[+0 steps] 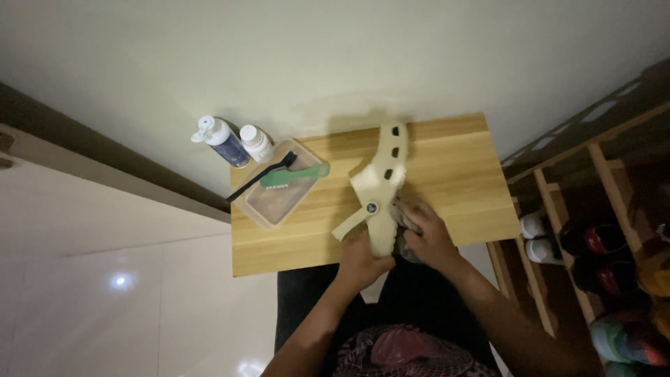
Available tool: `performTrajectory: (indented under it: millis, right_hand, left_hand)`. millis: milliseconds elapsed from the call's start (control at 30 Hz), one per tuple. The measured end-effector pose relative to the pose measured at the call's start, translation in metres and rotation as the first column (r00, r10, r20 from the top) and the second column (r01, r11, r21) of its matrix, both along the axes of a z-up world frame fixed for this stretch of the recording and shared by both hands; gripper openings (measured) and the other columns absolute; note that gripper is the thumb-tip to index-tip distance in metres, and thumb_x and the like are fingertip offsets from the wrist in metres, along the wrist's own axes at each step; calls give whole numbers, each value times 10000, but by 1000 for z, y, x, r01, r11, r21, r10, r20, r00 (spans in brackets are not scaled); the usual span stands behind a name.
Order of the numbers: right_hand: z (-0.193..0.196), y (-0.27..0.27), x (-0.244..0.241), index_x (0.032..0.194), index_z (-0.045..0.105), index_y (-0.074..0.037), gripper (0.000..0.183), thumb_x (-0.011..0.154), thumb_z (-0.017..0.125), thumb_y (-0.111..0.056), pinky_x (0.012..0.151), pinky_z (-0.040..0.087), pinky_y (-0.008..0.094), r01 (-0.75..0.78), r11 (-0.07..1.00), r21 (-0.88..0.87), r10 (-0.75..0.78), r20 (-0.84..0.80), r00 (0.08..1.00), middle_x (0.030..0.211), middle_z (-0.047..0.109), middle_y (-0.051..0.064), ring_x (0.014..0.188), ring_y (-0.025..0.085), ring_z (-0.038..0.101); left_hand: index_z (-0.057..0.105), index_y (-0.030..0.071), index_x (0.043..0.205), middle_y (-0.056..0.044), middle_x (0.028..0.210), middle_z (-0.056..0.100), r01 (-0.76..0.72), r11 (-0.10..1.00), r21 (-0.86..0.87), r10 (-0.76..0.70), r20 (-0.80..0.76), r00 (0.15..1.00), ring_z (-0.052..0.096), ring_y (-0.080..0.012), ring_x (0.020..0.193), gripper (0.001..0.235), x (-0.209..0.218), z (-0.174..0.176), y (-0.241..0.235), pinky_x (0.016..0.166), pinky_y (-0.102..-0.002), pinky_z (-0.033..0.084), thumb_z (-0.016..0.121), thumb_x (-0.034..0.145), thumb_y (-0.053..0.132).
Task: The person wipes a single beige clog-style shoe with a cloth on a wooden table. They rotate the shoe to clean the upper, sides, and sole, then wipe the interior. Cleaning supplies are visible on the table.
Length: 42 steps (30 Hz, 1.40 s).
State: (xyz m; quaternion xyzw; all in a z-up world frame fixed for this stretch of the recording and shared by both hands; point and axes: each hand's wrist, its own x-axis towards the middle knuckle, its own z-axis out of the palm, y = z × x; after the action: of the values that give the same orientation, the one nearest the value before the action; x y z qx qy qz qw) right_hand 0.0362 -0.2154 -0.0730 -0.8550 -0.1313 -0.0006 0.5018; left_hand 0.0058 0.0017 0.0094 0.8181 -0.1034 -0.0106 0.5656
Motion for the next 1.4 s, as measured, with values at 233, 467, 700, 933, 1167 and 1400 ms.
performTrajectory:
  millis: [233,467,700,933,1167,1400]
  right_hand:
    - [11,-40,-10,1275,726,-90,505,776,675,-34,876,564,474,-152,988,-25,148,-110,983,1099,672,176,1014,354,682]
    - [90,-57,28,1315,679,-10,487,832,681,-71,954,518,554,28,999,-39,-28,17,999,1227,653,251,1082,448,630]
    - [104,14,61,1314,643,-355,547,810,760,-534,957,565,519,82,834,-546,-182,-132,974,1361,523,-19,1068,365,687]
    - [97,-19,77,1274,631,-267,355,937,614,-377,796,605,523,118,837,-534,-92,75,993,1228,579,55,939,401,704]
    - [135,-2,80,1342,598,-251,404,944,580,-320,642,555,515,40,758,-651,-33,23,999,1201,568,118,831,397,668]
    - [168,7,83,1382,594,-221,441,946,544,-267,731,601,543,-80,660,-747,63,-51,997,1182,593,185,940,433,717]
  left_hand:
    - [592,50,919,-126,700,658,25,994,104,-19,-59,998,685,-222,706,298,-5,-41,0,598,-341,553,795,776,216]
    - [605,10,934,-159,721,665,39,998,54,-35,-86,996,690,-276,721,320,-3,7,3,626,-398,569,791,757,201]
    - [640,-20,1023,-188,769,695,51,981,187,-30,-113,993,728,-360,746,495,-4,2,-5,595,-450,586,832,722,322]
    - [647,-19,1078,-167,793,712,85,972,218,-46,-178,983,742,-361,775,495,4,32,0,662,-421,616,813,737,299]
    - [635,38,1113,-106,829,721,109,964,242,-69,-166,984,719,-293,766,517,-4,-38,-7,634,-399,558,789,700,308]
    - [642,-14,989,-151,736,711,128,963,236,-80,-204,976,745,-310,736,448,1,-5,-6,623,-409,616,814,775,340]
